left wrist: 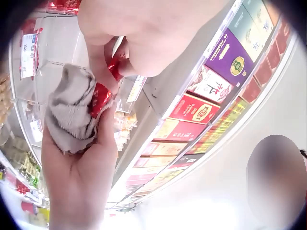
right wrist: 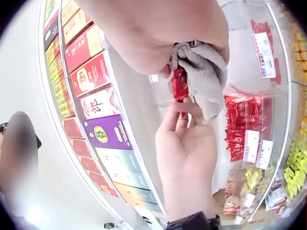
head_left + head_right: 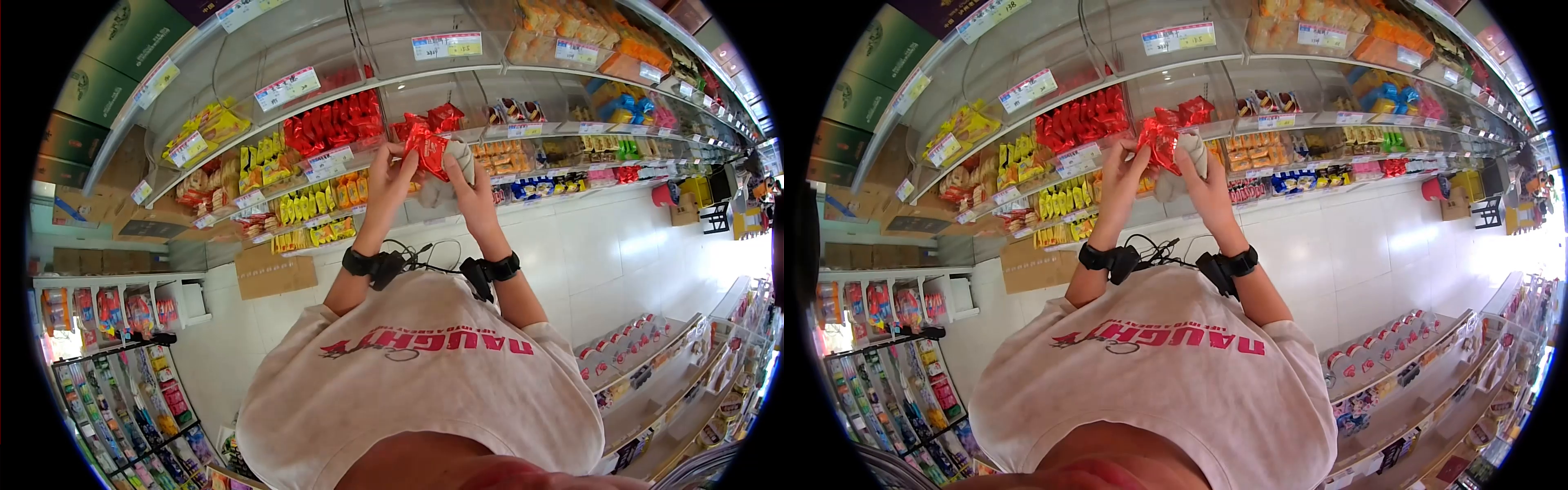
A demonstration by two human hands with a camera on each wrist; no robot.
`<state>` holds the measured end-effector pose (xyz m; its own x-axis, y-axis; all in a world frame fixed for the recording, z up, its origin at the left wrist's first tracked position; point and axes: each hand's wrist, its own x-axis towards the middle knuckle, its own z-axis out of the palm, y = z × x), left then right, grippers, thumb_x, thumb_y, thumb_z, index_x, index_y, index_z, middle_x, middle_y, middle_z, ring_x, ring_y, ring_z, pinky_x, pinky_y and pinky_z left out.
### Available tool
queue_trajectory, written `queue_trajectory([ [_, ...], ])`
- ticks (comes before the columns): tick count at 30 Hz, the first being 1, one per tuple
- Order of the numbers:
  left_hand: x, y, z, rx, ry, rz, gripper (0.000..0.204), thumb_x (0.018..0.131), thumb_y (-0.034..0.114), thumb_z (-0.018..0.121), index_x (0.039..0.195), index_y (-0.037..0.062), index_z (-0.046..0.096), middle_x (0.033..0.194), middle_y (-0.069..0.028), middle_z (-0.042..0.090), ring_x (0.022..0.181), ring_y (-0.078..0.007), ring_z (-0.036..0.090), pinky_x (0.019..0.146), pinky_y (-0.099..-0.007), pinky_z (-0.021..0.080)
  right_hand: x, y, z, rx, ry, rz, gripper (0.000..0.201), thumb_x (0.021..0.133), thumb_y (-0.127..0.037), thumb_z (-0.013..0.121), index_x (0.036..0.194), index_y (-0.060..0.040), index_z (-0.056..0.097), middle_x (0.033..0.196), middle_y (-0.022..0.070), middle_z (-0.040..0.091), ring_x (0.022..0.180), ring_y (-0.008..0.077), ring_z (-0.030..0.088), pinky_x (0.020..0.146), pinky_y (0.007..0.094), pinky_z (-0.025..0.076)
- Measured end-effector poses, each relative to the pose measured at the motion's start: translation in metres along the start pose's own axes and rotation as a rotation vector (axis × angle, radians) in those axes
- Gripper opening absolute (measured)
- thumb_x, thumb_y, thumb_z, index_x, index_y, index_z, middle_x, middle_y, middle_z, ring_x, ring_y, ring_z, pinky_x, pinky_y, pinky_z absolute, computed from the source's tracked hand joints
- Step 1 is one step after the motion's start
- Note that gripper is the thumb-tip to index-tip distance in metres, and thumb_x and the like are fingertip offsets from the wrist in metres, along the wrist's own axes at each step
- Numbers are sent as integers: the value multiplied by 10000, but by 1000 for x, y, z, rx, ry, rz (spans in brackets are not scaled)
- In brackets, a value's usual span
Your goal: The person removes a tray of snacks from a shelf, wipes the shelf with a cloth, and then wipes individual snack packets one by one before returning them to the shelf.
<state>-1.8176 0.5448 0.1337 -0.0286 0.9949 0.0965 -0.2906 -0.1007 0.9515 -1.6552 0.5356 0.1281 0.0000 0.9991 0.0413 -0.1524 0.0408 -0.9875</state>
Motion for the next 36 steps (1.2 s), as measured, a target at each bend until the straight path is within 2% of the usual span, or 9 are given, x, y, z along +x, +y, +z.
queue_trajectory([
  [5,-3,15,-15,33,-143,-266,279,996,305,635,1124,57,653,966,-17,678,825,-63,629,680,-239,496,-2,-6,-5,-163,-91,-106,239,966,-203,674,1114,-17,661,885,-11,655,789,58,536,721,242,464],
  [7,-1,16,-22,74,-165,-276,316,980,331,660,1118,47,668,949,-7,687,812,-71,641,669,-229,501,-4,-7,-3,-193,-75,-215,229,963,-183,674,1119,-17,655,894,-11,655,795,58,538,719,239,463],
  [11,8,-15,-38,-7,-94,-113,338,961,324,692,1127,29,685,963,8,697,827,-49,623,673,-192,466,0,2,-10,32,150,-153,272,987,-202,640,1189,-22,619,960,-8,655,850,83,555,778,255,475],
  [14,2,4,-28,38,-39,-96,333,946,270,718,1151,10,680,963,11,698,822,-41,609,695,-195,471,-3,-16,8,126,337,-142,284,1003,-242,616,1176,-17,617,957,-13,645,873,92,554,791,257,468],
  [20,-2,8,-22,128,-311,-211,362,935,210,725,1196,-27,645,1022,-17,696,941,-66,630,792,-230,519,-4,2,-3,-278,61,-234,300,1015,-262,595,1155,2,624,910,-25,613,823,101,527,744,266,455],
  [23,-6,14,-21,119,-300,-269,395,919,199,743,1213,-36,625,1016,-21,691,922,-79,637,777,-227,530,-8,-4,-5,-130,33,-116,270,1015,-249,595,1094,8,616,904,-35,601,829,67,507,734,246,445],
  [27,-9,9,-6,252,-173,-34,375,901,172,758,1187,-39,637,1017,-31,688,890,-80,643,775,-223,536,-7,-5,10,200,176,-71,243,1012,-241,604,1047,-1,609,929,-21,602,852,51,506,738,226,440],
  [31,-10,5,-3,250,-138,-71,348,894,162,763,1154,-42,654,1011,-44,688,883,-79,645,757,-234,553,-10,1,20,4,108,-135,281,1019,-273,594,1070,4,604,952,-7,604,863,52,509,744,224,442],
  [36,-13,3,-4,282,-133,-32,332,894,174,763,1128,-39,663,1011,-48,690,875,-86,653,734,-234,564,-10,10,1,-125,28,46,289,1026,-260,583,1137,6,579,978,-4,607,875,62,519,770,237,458],
])
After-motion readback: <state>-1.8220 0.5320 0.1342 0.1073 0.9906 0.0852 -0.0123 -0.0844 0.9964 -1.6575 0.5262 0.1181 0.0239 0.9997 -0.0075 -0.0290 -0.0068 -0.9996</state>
